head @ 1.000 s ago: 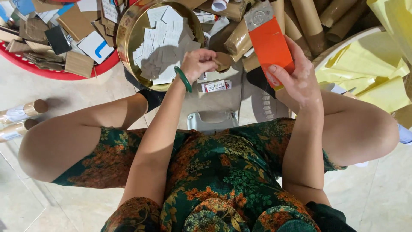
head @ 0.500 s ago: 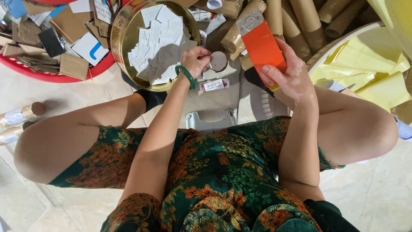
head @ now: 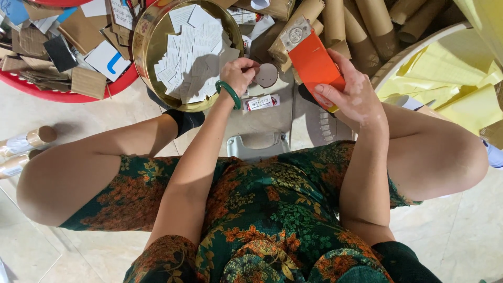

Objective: Packing and labeling cardboard tubes and components.

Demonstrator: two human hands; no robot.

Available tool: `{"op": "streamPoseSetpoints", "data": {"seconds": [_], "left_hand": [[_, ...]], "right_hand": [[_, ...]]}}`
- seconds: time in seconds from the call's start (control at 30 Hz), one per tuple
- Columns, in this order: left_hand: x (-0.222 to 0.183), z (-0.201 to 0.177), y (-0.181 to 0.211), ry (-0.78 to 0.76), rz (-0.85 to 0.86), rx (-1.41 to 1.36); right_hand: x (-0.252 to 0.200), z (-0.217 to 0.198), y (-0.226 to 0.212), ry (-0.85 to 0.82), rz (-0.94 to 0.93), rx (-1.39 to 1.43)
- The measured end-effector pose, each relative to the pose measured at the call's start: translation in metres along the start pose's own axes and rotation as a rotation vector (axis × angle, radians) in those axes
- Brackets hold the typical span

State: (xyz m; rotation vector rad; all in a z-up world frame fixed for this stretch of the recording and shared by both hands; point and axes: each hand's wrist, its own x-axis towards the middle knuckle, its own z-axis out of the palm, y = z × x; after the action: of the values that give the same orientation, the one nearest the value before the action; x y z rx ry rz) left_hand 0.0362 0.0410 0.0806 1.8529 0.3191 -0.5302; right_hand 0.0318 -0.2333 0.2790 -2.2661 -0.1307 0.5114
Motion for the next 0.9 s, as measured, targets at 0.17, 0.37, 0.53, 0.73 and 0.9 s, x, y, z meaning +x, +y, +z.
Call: {"op": "streamPoseSetpoints", "data": {"seconds": [0.17, 0.37, 0.53, 0.73, 0.9], "left_hand": [[0.001, 0.001, -0.005, 0.1, 0.167, 0.134], [0.003, -0.004, 0.01, 0.221, 0.282, 0.213], [-0.009, -0.033, 0.067, -0.52, -0.184, -1.09], [0.021, -0.004, 0.006, -0.178, -0.16, -1.052], [-0.002, -0.022, 0.012, 0.001, -0.198, -0.89]], "right_hand": [[-0.001, -0.004, -0.006, -0.035, 0.01, -0.009], [0.009, -0.019, -0.012, -0.171, 0.199, 0.055], [0.02, -0.032, -0.039, -0.296, -0.029, 0.279], [0.04, -0.032, -0.015, -0.307, 0.008, 0.115], [0.06, -0.061, -0.003, -0.505, 0.151, -0.154]]}}
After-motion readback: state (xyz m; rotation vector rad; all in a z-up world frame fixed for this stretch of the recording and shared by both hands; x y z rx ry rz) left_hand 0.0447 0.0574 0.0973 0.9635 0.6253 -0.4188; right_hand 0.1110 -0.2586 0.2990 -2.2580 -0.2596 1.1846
